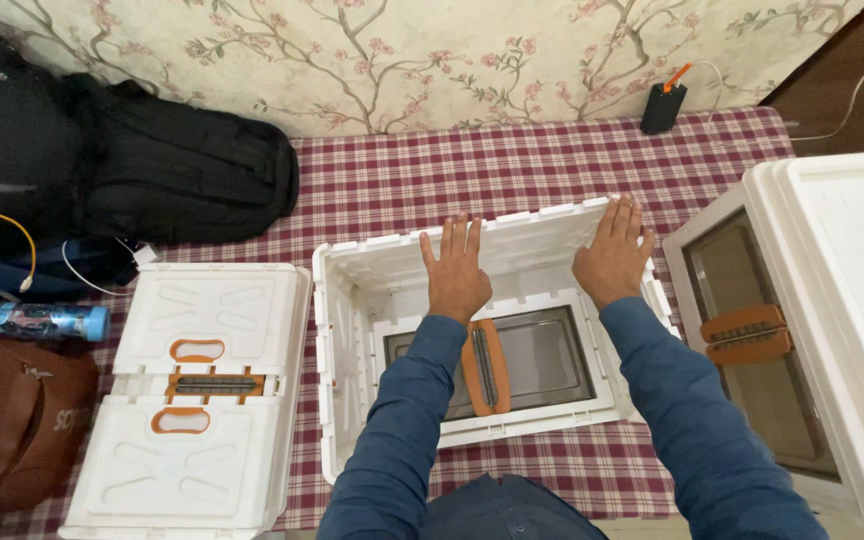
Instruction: The person disassembles stacked white plastic storage containers on a bed. They remove the top container, open it, and place it aside. They repeat the process with the second container, opening and setting it aside. Finally, they open the third container and place it next to the others.
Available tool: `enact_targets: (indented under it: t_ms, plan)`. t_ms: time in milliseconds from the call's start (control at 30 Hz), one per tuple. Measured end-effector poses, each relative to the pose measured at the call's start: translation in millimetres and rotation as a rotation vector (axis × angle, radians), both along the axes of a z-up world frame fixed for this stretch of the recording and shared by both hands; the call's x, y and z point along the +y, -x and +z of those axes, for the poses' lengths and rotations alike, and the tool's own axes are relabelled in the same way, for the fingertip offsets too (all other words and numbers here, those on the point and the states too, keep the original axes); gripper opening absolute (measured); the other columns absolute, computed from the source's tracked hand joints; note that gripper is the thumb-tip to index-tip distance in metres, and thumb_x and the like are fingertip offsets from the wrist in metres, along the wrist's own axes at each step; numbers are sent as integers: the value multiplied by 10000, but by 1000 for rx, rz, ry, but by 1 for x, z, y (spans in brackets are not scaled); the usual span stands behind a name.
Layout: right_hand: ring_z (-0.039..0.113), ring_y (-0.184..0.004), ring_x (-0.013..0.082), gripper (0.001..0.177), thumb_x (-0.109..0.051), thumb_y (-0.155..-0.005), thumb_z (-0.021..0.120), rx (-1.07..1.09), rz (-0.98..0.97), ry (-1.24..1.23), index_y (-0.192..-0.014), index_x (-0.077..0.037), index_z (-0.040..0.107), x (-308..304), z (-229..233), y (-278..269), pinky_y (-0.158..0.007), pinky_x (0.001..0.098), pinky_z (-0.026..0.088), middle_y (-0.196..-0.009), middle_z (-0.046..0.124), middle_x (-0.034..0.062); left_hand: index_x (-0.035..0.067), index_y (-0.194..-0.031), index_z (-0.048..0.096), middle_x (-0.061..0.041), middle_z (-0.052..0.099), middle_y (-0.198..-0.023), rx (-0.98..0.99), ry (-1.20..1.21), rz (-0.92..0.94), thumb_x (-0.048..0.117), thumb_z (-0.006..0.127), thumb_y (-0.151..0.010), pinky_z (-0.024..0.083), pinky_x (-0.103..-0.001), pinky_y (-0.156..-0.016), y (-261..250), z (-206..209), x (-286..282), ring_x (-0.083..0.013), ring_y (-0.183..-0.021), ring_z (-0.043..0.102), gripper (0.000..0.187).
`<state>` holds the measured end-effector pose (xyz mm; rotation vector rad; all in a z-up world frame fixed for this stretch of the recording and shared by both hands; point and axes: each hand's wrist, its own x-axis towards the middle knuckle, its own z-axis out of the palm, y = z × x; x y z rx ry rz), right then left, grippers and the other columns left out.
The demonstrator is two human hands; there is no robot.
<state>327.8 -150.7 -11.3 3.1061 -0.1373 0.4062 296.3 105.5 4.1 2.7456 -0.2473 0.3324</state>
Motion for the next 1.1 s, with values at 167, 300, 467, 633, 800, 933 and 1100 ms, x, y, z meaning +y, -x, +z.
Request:
enact_targets:
  t_ms: [167,300,467,633,800,933,1100]
  plan:
    - [185,-1570,340,953,-309,-838,680,40,-16,-129,-1616,28,245,-13,3,-3,-1199,635,185,-1704,215,191,98,-1558,357,-108,320,-1629,54,10,-4,98,652,-747,72,-663,-1232,14,-1,-3,-303,-1531,239,863]
    - [293,-1521,306,740,-295,-880,678,-82,69,13,-1526,-29,434,15,19,11,-1159,665,190,-1611,389,141,104,-1571,354,-113,317,-1634,-10,-39,-9,81,649,-754,75,-657,-1231,33,-2,-6,-309,-1544,234,869]
    - [483,-1416,257,386,-270,-1017,622,-183,522,-250,-1375,-126,625,70,32,49,-1187,622,257,-1395,603,62,122,-1569,361,-102,326,-1628,26,-55,-6,86,695,-722,97,-635,-1240,54,4,-8,-287,-1542,242,911]
    - [618,-1200,261,364,-367,-975,665,-42,533,-299,-1277,-165,677,81,35,68,-1075,524,360,-1233,686,51,137,-1525,434,-78,445,-1528,48,-16,-22,110,718,-748,192,-598,-1218,78,1,-7,-264,-1484,354,828]
    - [664,-1094,249,330,-386,-919,719,134,672,-265,-1189,-196,724,59,22,85,-971,458,451,-1171,712,24,145,-1371,593,-50,621,-1341,55,-41,-32,79,677,-820,351,-522,-1103,95,-42,3,-270,-1333,508,561]
    - [643,-1121,239,414,-373,-825,779,306,664,-225,-1194,-197,711,50,-4,123,-900,435,502,-1187,692,14,125,-1308,639,-56,645,-1254,128,-35,-83,64,638,-872,428,-498,-985,128,-88,10,-263,-1195,566,441]
    - [583,-1198,240,528,-237,-721,842,351,593,-201,-1219,-168,680,51,-40,154,-947,443,481,-1265,642,22,92,-1279,647,-114,613,-1141,71,-48,-85,57,648,-821,450,-469,-995,164,-116,8,-310,-1128,558,460]
